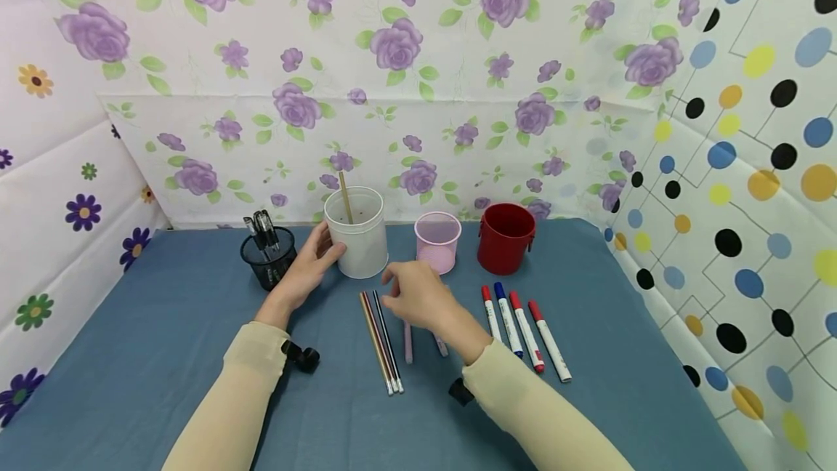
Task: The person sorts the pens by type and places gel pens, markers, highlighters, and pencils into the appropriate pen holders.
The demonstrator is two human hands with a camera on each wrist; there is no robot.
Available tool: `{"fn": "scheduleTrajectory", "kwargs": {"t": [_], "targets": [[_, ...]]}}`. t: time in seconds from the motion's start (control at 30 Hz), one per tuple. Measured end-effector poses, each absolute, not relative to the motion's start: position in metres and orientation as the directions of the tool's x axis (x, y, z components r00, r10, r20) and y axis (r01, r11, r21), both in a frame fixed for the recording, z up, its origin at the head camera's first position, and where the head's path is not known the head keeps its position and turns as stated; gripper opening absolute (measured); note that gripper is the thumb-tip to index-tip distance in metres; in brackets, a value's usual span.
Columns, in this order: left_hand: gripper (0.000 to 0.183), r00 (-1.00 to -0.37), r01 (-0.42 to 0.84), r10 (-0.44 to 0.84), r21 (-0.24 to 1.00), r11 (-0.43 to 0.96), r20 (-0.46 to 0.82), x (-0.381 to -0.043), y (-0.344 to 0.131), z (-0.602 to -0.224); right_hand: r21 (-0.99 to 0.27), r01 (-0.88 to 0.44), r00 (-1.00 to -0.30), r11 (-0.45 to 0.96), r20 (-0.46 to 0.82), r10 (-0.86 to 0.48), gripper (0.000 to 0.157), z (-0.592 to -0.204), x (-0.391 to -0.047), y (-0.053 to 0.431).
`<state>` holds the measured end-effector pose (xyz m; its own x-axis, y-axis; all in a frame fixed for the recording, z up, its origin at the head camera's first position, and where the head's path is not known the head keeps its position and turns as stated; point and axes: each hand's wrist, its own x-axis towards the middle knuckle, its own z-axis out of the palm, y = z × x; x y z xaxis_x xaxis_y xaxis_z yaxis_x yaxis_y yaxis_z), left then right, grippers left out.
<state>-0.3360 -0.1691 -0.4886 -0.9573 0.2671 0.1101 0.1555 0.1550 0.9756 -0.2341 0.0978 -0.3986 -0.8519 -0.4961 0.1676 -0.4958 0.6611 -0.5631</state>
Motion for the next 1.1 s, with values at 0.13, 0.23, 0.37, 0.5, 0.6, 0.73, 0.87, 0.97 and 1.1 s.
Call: {"fn": "scheduleTrajectory", "kwargs": {"t": [0.13,0.23,0.37,0.5,0.6,0.73,0.87,0.97,1.1], "targets": [[0.078,-0.958,0.142,0.269,0.978,0.151,0.098,-0.336,-0.169,-0.487,-0.556,-0.497,-0.85,0.667,0.156,-0.503,0.018,-0.412,-0.228,0.091],[0.077,-0.959,0.124,0.271,0.981,0.149,0.08,-0.337,-0.169,-0.487,-0.551,-0.487,-0.854,0.678,0.137,-0.502,0.019,-0.42,-0.226,0.086],[0.076,-0.961,0.113,0.269,0.982,0.152,0.069,-0.338,-0.169,-0.485,-0.529,-0.486,-0.855,0.696,0.12,-0.505,0.021,-0.429,-0.223,0.081],[0.077,-0.961,0.122,0.264,0.981,0.153,0.079,-0.337,-0.169,-0.486,-0.519,-0.466,-0.863,0.716,0.088,-0.498,0.021,-0.435,-0.221,0.074],[0.078,-0.961,0.135,0.261,0.978,0.156,0.092,-0.337,-0.169,-0.488,-0.506,-0.443,-0.871,0.74,0.05,-0.488,0.022,-0.44,-0.22,0.069],[0.079,-0.96,0.15,0.259,0.976,0.155,0.107,-0.336,-0.17,-0.489,-0.478,-0.423,-0.88,0.77,0.015,-0.474,0.023,-0.446,-0.219,0.062],[0.079,-0.959,0.155,0.261,0.975,0.156,0.111,-0.337,-0.17,-0.489,-0.432,-0.438,-0.881,0.788,0.031,-0.472,0.015,-0.45,-0.219,0.058],[0.079,-0.958,0.157,0.263,0.975,0.157,0.112,-0.336,-0.17,-0.488,-0.396,-0.458,-0.876,0.796,0.051,-0.479,0.011,-0.452,-0.22,0.056],[0.078,-0.959,0.152,0.264,0.976,0.155,0.107,-0.336,-0.169,-0.488,-0.339,-0.485,-0.866,0.806,0.061,-0.496,0.024,-0.454,-0.219,0.051]]}}
